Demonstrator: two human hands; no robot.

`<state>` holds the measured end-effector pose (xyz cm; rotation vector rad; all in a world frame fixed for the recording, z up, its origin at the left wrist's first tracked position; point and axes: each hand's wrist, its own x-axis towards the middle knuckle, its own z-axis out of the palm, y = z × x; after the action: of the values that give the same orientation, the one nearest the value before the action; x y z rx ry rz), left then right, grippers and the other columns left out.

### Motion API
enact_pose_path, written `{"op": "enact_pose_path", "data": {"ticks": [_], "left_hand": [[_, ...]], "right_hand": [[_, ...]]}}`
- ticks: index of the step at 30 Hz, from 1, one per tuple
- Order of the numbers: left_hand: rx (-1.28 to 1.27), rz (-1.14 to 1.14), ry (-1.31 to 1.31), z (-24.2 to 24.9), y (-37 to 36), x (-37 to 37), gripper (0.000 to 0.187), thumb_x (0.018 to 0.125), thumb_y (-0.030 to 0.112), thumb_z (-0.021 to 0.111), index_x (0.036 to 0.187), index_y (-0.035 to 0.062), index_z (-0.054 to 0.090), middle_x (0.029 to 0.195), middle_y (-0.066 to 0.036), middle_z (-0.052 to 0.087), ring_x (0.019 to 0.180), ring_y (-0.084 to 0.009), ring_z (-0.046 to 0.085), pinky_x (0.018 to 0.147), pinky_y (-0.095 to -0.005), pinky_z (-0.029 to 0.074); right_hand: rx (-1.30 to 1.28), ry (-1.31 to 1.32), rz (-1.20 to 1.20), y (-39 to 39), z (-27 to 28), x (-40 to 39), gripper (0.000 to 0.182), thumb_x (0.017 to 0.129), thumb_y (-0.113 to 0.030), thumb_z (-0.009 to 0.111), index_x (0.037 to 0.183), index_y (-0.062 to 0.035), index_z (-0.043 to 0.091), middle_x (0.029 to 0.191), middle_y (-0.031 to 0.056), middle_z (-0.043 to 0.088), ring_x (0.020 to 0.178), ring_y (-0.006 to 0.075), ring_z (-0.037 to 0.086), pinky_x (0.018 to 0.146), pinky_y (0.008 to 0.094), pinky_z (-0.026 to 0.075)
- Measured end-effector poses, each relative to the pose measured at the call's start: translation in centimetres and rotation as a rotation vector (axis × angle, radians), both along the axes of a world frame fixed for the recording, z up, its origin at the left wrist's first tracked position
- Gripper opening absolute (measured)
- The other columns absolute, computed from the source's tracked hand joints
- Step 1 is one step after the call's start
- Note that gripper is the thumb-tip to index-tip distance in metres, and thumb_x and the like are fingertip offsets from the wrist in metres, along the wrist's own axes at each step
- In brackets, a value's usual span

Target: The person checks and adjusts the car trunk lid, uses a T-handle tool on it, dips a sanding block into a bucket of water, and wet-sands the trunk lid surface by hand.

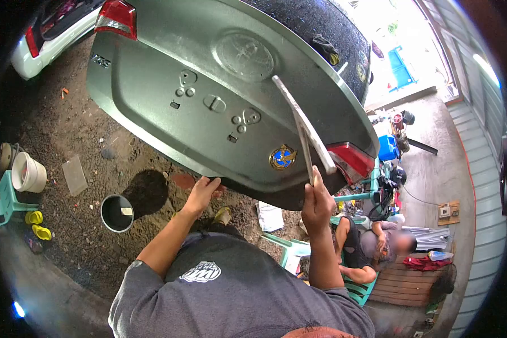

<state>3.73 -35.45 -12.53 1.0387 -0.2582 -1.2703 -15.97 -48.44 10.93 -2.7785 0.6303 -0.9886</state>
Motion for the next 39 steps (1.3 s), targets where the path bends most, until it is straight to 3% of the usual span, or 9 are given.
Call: {"op": "enact_pose_path", "data": {"ticks": [2,8,11,14,20,23,32,36,39], "left_hand": [[0.009,0.004,0.021,-0.1,0.0,-0.1,0.032,0.100,0.020,0.054,0.127,0.0024,0.050,0.113,-0.004,0.060,0.092,-0.0161,0.063,0.073,-0.0302,0.051],[0.023,0.001,-0.005,0.0,0.1,-0.1,0.031,0.101,0.019,0.053,0.126,0.0022,0.050,0.113,-0.005,0.060,0.091,-0.0159,0.064,0.072,-0.0297,0.051],[0.008,0.021,0.007,0.1,0.0,-0.1,0.031,0.099,0.023,0.056,0.115,-0.0036,0.053,0.105,-0.009,0.061,0.094,-0.0168,0.064,0.073,-0.0293,0.050],[0.016,-0.009,-0.022,-0.6,-0.2,0.0,0.030,0.101,0.018,0.052,0.127,0.0020,0.050,0.109,-0.005,0.061,0.092,-0.0161,0.065,0.072,-0.0299,0.051],[0.047,0.000,0.003,-0.6,-0.2,0.0,0.031,0.101,0.017,0.052,0.128,0.0023,0.050,0.112,-0.005,0.061,0.093,-0.0162,0.065,0.073,-0.0302,0.051],[0.021,0.030,0.025,-0.3,-0.2,-0.1,0.033,0.099,0.022,0.057,0.118,-0.0042,0.052,0.106,-0.010,0.061,0.093,-0.0175,0.064,0.072,-0.0295,0.050],[0.044,-0.018,0.031,0.5,0.0,0.2,0.029,0.101,0.017,0.051,0.126,0.0020,0.051,0.113,-0.005,0.060,0.093,-0.0157,0.065,0.074,-0.0304,0.051],[0.043,-0.006,0.008,0.6,0.1,0.0,0.027,0.101,0.018,0.052,0.122,0.0010,0.053,0.109,-0.005,0.061,0.093,-0.0156,0.065,0.074,-0.0297,0.051],[0.031,0.007,0.031,0.5,-0.1,0.1,0.026,0.101,0.019,0.052,0.120,0.0005,0.054,0.107,-0.005,0.062,0.092,-0.0156,0.065,0.073,-0.0295,0.051]], "right_hand": [[0.117,0.067,-0.071,0.0,0.1,0.2,0.034,0.092,-0.001,0.058,0.126,0.0048,0.058,0.120,0.0238,0.065,0.103,0.0320,0.069,0.084,0.0375,0.056],[0.051,0.044,-0.032,0.1,-0.4,0.0,0.033,0.093,-0.001,0.057,0.125,0.0052,0.058,0.121,0.0231,0.064,0.105,0.0319,0.068,0.086,0.0368,0.055],[0.048,0.027,-0.054,0.0,0.0,-0.2,0.033,0.093,0.000,0.057,0.126,0.0042,0.058,0.121,0.0230,0.064,0.104,0.0317,0.068,0.086,0.0367,0.055],[0.094,0.041,-0.073,-0.1,-0.2,0.1,0.034,0.093,0.000,0.057,0.127,0.0039,0.058,0.121,0.0222,0.065,0.105,0.0326,0.068,0.087,0.0370,0.055],[0.015,-0.048,-0.048,0.0,0.4,-0.2,0.036,0.093,-0.001,0.058,0.129,0.0039,0.056,0.122,0.0222,0.064,0.106,0.0331,0.068,0.088,0.0375,0.055],[0.012,-0.093,-0.057,0.3,1.1,0.0,0.034,0.094,-0.003,0.057,0.127,0.0055,0.057,0.123,0.0229,0.064,0.108,0.0330,0.067,0.089,0.0377,0.054],[0.001,-0.050,-0.059,-0.7,0.7,0.9,0.035,0.096,-0.005,0.054,0.128,0.0071,0.055,0.124,0.0227,0.063,0.110,0.0339,0.066,0.090,0.0375,0.053],[0.123,0.011,-0.112,-0.6,0.1,0.5,0.035,0.095,-0.005,0.056,0.129,0.0065,0.055,0.123,0.0236,0.063,0.110,0.0341,0.065,0.091,0.0387,0.053],[0.049,-0.032,-0.080,0.3,0.9,0.5,0.034,0.096,-0.006,0.055,0.128,0.0058,0.056,0.122,0.0242,0.063,0.110,0.0334,0.066,0.090,0.0382,0.053]]}}
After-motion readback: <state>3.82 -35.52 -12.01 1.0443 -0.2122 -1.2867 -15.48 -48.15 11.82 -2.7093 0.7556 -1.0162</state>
